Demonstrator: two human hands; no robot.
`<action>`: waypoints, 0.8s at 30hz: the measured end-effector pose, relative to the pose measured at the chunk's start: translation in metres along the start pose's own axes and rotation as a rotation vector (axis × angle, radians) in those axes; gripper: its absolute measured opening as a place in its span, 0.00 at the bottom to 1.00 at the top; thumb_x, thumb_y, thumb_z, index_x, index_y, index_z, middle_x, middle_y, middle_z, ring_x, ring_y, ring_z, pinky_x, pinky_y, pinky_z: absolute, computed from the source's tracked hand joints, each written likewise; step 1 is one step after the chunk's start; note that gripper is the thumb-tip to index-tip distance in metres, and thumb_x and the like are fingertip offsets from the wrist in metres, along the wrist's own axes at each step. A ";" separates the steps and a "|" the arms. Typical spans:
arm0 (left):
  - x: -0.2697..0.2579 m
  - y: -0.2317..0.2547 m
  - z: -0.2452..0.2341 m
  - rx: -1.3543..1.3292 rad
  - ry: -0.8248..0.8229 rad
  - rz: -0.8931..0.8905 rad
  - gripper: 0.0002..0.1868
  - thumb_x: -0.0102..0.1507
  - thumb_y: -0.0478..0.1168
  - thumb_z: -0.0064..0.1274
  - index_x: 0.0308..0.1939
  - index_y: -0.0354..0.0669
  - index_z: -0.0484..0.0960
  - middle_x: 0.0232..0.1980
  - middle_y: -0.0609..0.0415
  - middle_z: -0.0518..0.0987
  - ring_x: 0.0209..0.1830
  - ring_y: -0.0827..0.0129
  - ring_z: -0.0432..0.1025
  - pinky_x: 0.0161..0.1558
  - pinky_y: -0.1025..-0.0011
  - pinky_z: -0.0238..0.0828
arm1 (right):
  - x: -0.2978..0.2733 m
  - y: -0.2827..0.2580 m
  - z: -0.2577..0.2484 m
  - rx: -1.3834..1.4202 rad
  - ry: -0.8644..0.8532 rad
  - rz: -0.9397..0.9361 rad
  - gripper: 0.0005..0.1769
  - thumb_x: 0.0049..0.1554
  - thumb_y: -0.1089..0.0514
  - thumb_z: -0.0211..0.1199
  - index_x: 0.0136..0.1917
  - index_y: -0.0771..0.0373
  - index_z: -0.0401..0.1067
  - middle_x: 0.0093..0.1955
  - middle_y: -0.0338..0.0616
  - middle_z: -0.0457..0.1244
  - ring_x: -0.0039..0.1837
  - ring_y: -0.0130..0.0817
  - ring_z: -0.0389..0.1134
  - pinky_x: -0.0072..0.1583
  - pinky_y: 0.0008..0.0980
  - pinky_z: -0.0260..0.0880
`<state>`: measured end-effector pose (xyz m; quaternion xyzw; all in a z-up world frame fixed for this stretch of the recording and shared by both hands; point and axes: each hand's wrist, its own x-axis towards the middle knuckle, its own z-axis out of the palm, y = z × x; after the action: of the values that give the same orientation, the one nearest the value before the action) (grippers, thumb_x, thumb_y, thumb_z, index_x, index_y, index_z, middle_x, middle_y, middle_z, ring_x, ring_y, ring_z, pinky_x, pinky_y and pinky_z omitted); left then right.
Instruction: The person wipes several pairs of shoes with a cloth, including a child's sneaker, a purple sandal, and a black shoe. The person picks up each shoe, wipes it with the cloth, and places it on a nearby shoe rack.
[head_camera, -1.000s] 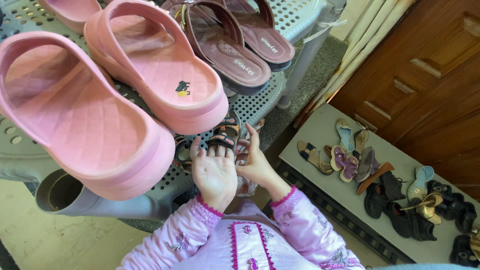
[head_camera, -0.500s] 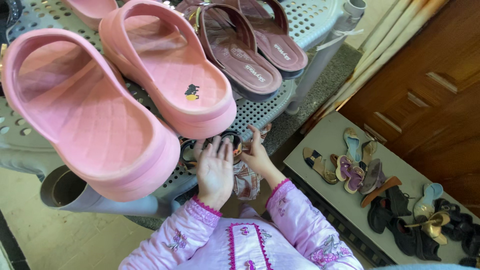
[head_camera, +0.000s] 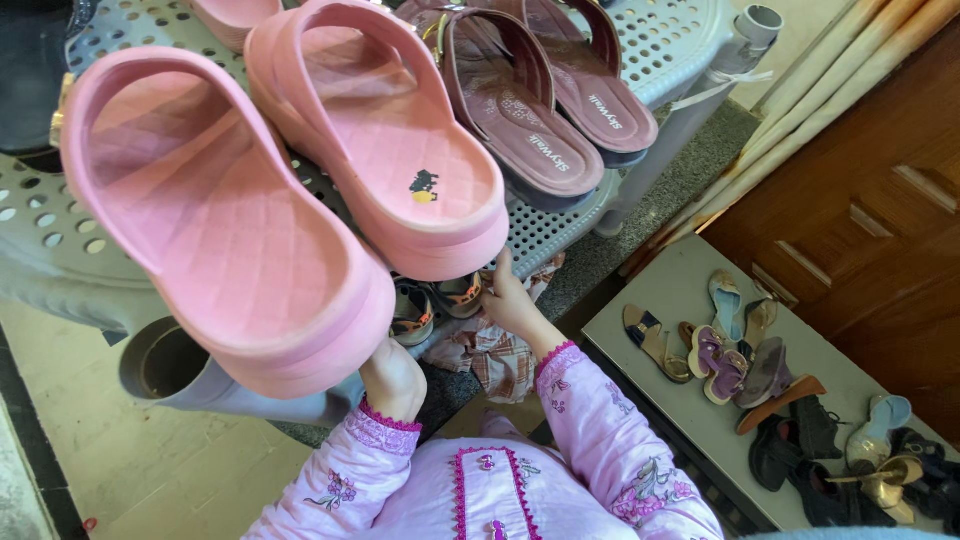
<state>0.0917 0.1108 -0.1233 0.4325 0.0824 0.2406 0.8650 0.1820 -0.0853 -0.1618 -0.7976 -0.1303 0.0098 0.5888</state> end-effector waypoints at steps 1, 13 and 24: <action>0.000 -0.001 -0.002 -0.002 -0.006 -0.006 0.25 0.68 0.35 0.51 0.68 0.31 0.68 0.73 0.46 0.69 0.73 0.64 0.62 0.76 0.62 0.53 | 0.002 -0.001 0.001 -0.045 0.013 -0.011 0.47 0.51 0.76 0.50 0.78 0.65 0.32 0.61 0.68 0.66 0.64 0.49 0.70 0.60 0.38 0.71; 0.002 0.005 -0.005 -0.004 -0.022 -0.043 0.23 0.68 0.36 0.51 0.66 0.32 0.72 0.71 0.47 0.71 0.71 0.65 0.63 0.73 0.62 0.55 | 0.003 0.001 0.020 -0.157 0.128 0.006 0.44 0.51 0.75 0.50 0.76 0.66 0.35 0.50 0.68 0.68 0.53 0.61 0.73 0.53 0.46 0.73; -0.013 0.019 -0.004 0.970 -0.379 0.814 0.19 0.69 0.27 0.48 0.65 0.34 0.73 0.78 0.32 0.60 0.80 0.47 0.56 0.81 0.55 0.47 | -0.025 -0.012 0.029 -0.113 0.283 0.009 0.36 0.59 0.69 0.57 0.76 0.63 0.47 0.59 0.63 0.68 0.61 0.54 0.72 0.60 0.44 0.71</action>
<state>0.0723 0.1172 -0.1114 0.8047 -0.1422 0.4037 0.4115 0.1502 -0.0599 -0.1631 -0.8236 -0.0429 -0.1075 0.5553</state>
